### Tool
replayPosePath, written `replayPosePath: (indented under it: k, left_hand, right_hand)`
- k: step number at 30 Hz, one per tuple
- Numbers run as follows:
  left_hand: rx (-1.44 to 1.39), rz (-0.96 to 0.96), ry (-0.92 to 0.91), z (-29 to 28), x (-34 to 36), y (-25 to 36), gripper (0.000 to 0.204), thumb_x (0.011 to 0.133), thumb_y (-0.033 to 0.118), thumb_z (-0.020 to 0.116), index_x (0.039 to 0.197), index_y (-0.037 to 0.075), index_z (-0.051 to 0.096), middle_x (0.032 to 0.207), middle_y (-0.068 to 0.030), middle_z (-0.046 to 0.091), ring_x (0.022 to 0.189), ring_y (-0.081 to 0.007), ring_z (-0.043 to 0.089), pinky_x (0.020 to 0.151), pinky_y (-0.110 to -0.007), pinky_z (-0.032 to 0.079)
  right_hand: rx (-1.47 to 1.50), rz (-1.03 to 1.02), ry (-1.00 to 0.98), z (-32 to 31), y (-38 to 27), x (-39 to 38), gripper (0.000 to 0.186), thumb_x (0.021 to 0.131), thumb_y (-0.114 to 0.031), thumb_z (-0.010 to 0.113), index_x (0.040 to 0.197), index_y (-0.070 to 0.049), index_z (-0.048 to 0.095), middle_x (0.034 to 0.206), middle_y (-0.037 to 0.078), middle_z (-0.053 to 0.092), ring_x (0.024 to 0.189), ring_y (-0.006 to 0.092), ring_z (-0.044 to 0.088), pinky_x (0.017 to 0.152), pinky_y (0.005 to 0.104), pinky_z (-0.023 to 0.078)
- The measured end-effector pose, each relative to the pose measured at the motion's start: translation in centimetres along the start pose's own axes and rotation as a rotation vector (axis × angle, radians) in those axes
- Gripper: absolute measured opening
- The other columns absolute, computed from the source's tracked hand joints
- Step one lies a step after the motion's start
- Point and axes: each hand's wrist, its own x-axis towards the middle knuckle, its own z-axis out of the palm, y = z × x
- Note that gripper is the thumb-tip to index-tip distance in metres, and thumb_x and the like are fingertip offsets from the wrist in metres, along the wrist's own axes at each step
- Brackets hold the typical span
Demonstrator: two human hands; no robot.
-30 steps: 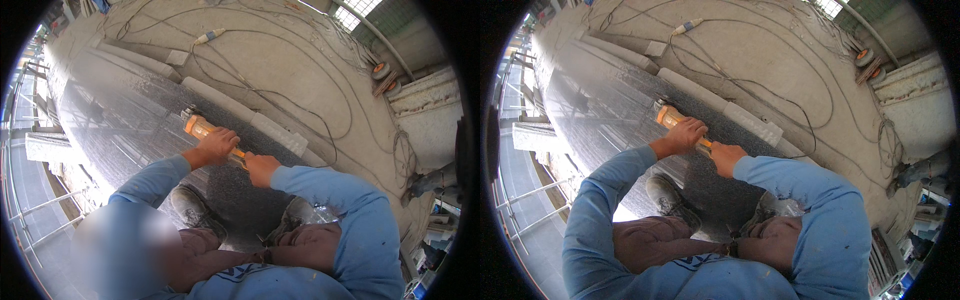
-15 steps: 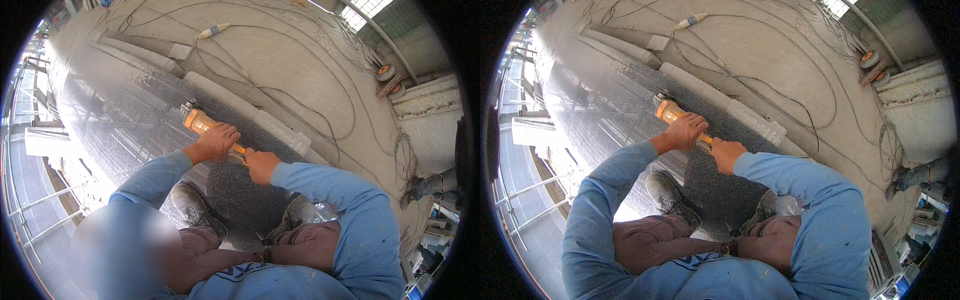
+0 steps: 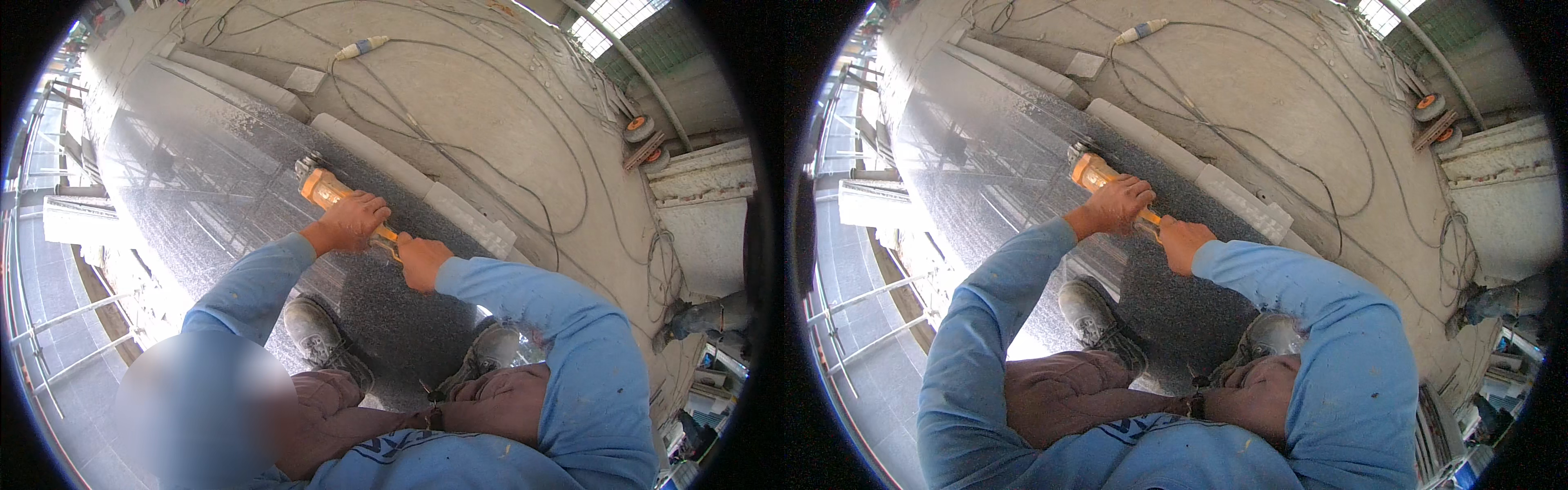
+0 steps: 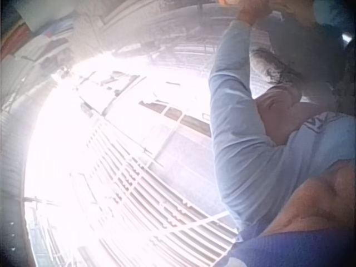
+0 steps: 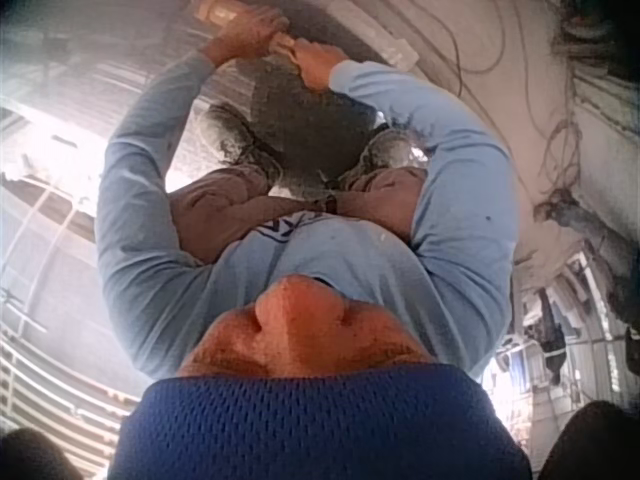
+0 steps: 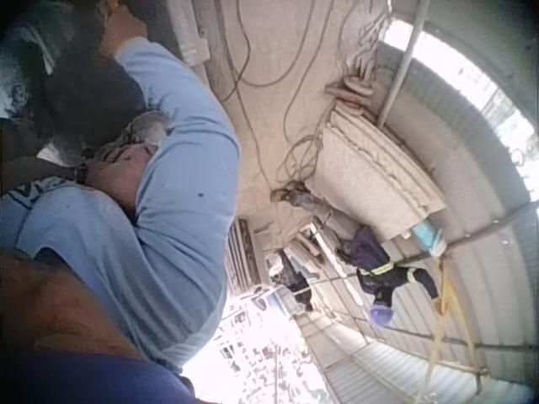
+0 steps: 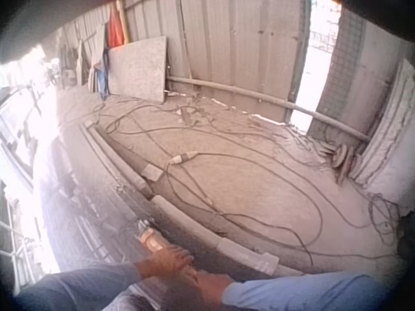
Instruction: The person uses an angle grinder to smooth the surface of a large stone slab. The person holds the tool with both hands and moves it back and forth along the slab, generating dust.
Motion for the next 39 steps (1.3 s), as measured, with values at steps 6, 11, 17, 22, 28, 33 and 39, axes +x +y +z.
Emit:
replayPosePath:
  k: [6,11,17,22,28,33,39]
  left_hand:
    - [0.003,-0.005,0.000,-0.3,-0.2,-1.0,0.060,0.057,0.015,0.085,0.110,0.004,0.061,0.105,-0.0111,0.061,0.102,-0.0315,0.063,0.094,-0.042,0.051]
    - [0.001,0.005,0.011,-1.1,-0.4,-1.4,0.053,0.059,0.016,0.086,0.104,0.005,0.062,0.101,-0.0102,0.060,0.101,-0.0303,0.063,0.092,-0.042,0.050]
    - [-0.005,0.015,0.018,-1.3,-0.6,-1.8,0.055,0.059,0.014,0.084,0.108,0.004,0.061,0.103,-0.0108,0.060,0.101,-0.0315,0.062,0.091,-0.043,0.050]
    - [-0.010,0.000,-0.005,-1.2,-0.6,-1.5,0.063,0.055,0.013,0.084,0.112,0.003,0.060,0.110,-0.0124,0.061,0.106,-0.0331,0.062,0.094,-0.043,0.050]
    - [-0.019,0.064,0.060,-0.6,0.0,1.6,0.057,0.060,0.012,0.082,0.112,0.002,0.060,0.105,-0.0118,0.060,0.103,-0.0319,0.062,0.094,-0.043,0.050]
    - [-0.004,0.067,0.059,0.3,1.0,3.9,0.057,0.060,0.013,0.081,0.112,0.003,0.060,0.104,-0.0119,0.060,0.102,-0.0312,0.062,0.094,-0.043,0.050]
    - [-0.042,0.066,0.031,-0.3,1.2,3.8,0.060,0.057,0.012,0.081,0.112,0.004,0.059,0.106,-0.0121,0.061,0.101,-0.0321,0.063,0.094,-0.044,0.050]
  right_hand:
    - [0.001,-0.017,0.019,0.0,-0.1,1.1,0.033,0.086,-0.006,0.065,0.113,0.005,0.050,0.103,0.027,0.069,0.097,0.0410,0.071,0.084,0.0490,0.056]
    - [-0.004,-0.047,0.023,-0.4,-0.5,1.5,0.032,0.087,-0.006,0.062,0.114,0.005,0.050,0.100,0.027,0.070,0.095,0.0404,0.071,0.082,0.0488,0.056]
    - [0.001,-0.041,0.027,-0.8,-1.2,1.6,0.040,0.083,-0.006,0.070,0.116,0.004,0.051,0.108,0.025,0.069,0.101,0.0384,0.071,0.085,0.0476,0.056]
    - [-0.010,-0.020,0.012,-1.0,-1.2,0.8,0.040,0.083,-0.007,0.069,0.117,0.004,0.051,0.109,0.025,0.069,0.101,0.0380,0.071,0.085,0.0474,0.057]
    - [0.034,0.023,-0.040,-1.1,-0.8,-2.8,0.038,0.084,-0.008,0.067,0.116,0.004,0.051,0.107,0.026,0.069,0.100,0.0389,0.071,0.084,0.0481,0.056]
    - [0.034,0.047,-0.067,-0.3,0.5,-4.9,0.036,0.083,-0.008,0.067,0.113,0.005,0.050,0.102,0.027,0.069,0.096,0.0408,0.071,0.083,0.0491,0.056]
    - [0.014,0.010,-0.038,-0.6,0.6,-4.9,0.038,0.082,-0.007,0.068,0.113,0.006,0.050,0.102,0.027,0.069,0.095,0.0410,0.071,0.082,0.0489,0.057]
